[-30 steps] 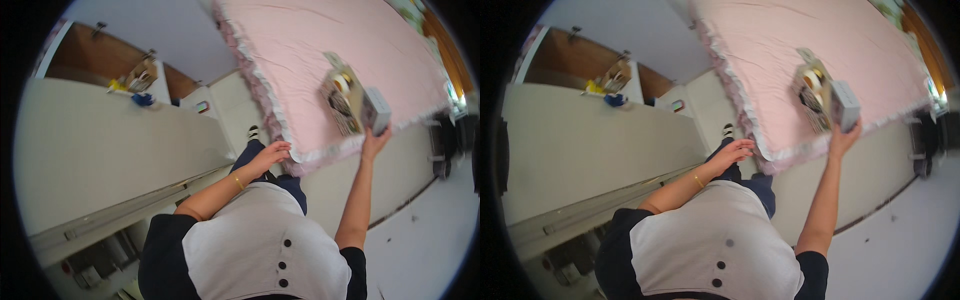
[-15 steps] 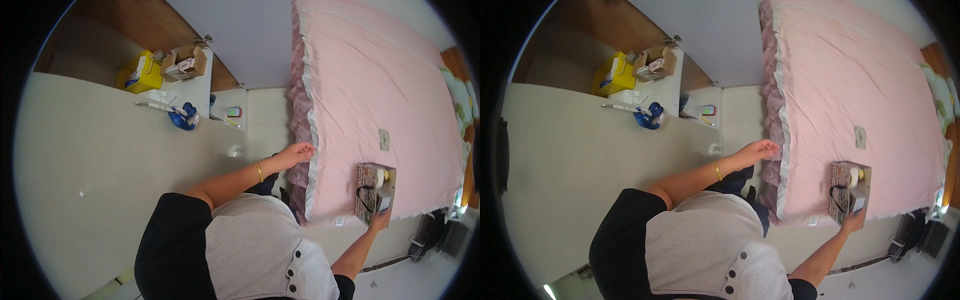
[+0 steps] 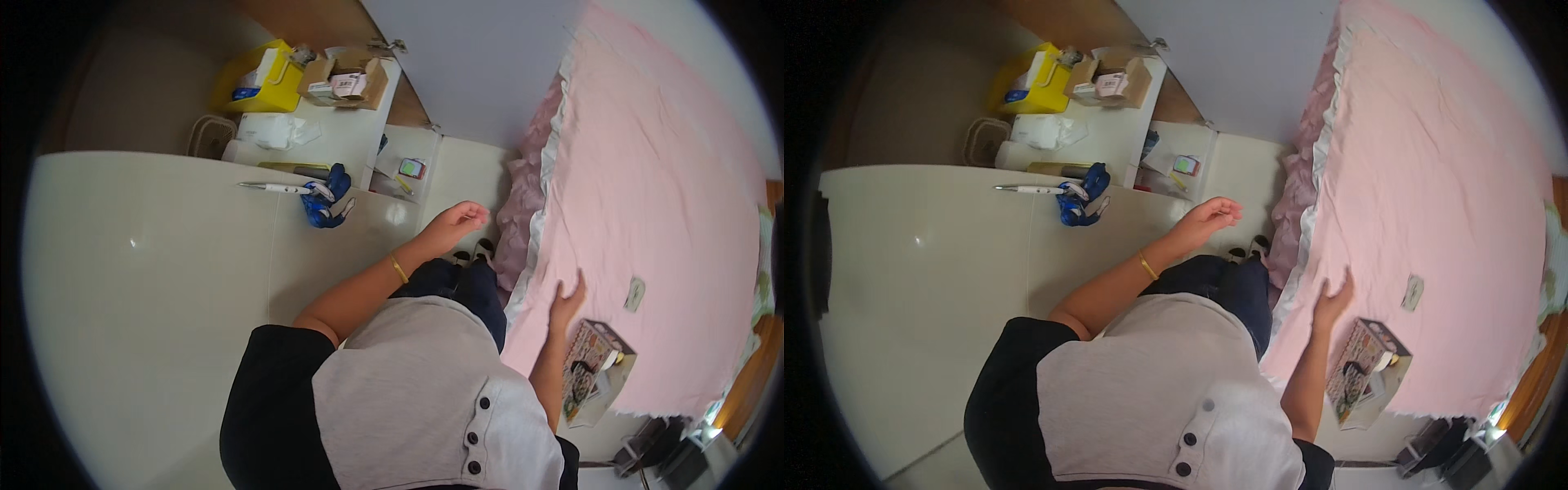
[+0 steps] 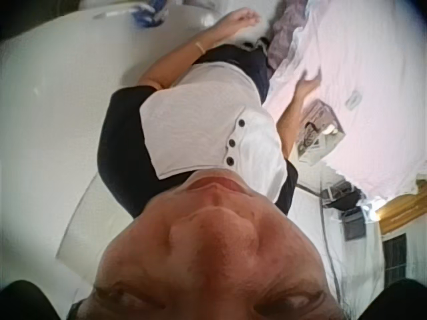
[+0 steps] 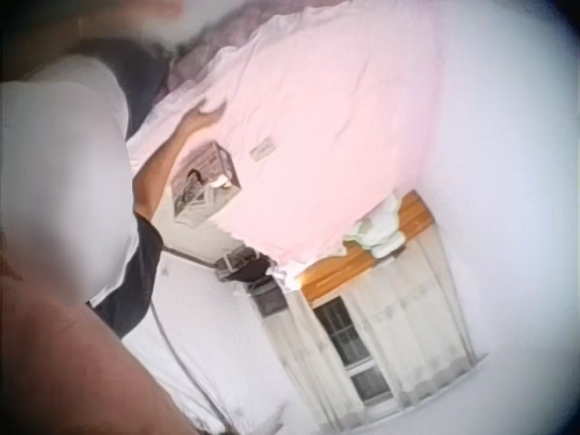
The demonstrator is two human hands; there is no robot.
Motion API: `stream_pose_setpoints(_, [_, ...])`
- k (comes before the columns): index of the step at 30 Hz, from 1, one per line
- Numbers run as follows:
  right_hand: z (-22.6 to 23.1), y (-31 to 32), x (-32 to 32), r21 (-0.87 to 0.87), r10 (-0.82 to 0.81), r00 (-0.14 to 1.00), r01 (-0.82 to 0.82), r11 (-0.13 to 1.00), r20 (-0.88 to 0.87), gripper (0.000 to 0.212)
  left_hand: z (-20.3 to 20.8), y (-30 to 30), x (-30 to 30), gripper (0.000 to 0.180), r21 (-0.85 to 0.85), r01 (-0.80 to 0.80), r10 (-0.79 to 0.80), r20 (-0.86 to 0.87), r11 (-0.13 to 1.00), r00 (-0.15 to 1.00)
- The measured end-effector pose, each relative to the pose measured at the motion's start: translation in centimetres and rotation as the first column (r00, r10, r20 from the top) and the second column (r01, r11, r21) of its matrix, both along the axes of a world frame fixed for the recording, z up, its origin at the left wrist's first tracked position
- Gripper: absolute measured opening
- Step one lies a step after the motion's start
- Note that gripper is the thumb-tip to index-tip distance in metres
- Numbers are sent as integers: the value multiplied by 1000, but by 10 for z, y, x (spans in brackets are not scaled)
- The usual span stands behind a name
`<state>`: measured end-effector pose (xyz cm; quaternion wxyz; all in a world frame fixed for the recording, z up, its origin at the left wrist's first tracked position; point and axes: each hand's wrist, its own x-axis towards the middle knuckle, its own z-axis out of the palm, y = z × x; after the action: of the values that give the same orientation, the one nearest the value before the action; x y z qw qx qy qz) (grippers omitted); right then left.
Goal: The person sorts through a pile of clothes in a wardrobe, picking up and inspecting various garments. They then sit on the bed, open a box containing a camera, and examine the packaging before moving to a shelf to organize items.
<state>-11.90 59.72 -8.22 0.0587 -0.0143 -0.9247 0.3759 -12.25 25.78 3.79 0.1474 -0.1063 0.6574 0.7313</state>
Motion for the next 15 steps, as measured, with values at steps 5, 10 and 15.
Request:
stream_pose_setpoints(5, [38, -89, -61, -159, 483, 875, -474, 866, 22, 50, 30, -26, -9, 27, -125, -118, 106, -100, 985, 989])
stream_pose_setpoints(10, [71, -162, -116, -386, 701, 713, -654, 651, -24, 36, 69, -62, -10, 26, -430, -316, 187, -316, 846, 930])
stream_pose_setpoints(15, [87, -263, -154, -638, 851, 518, -629, 444, 83, 30, 107, -94, -5, 27, -651, -433, 156, -439, 623, 885])
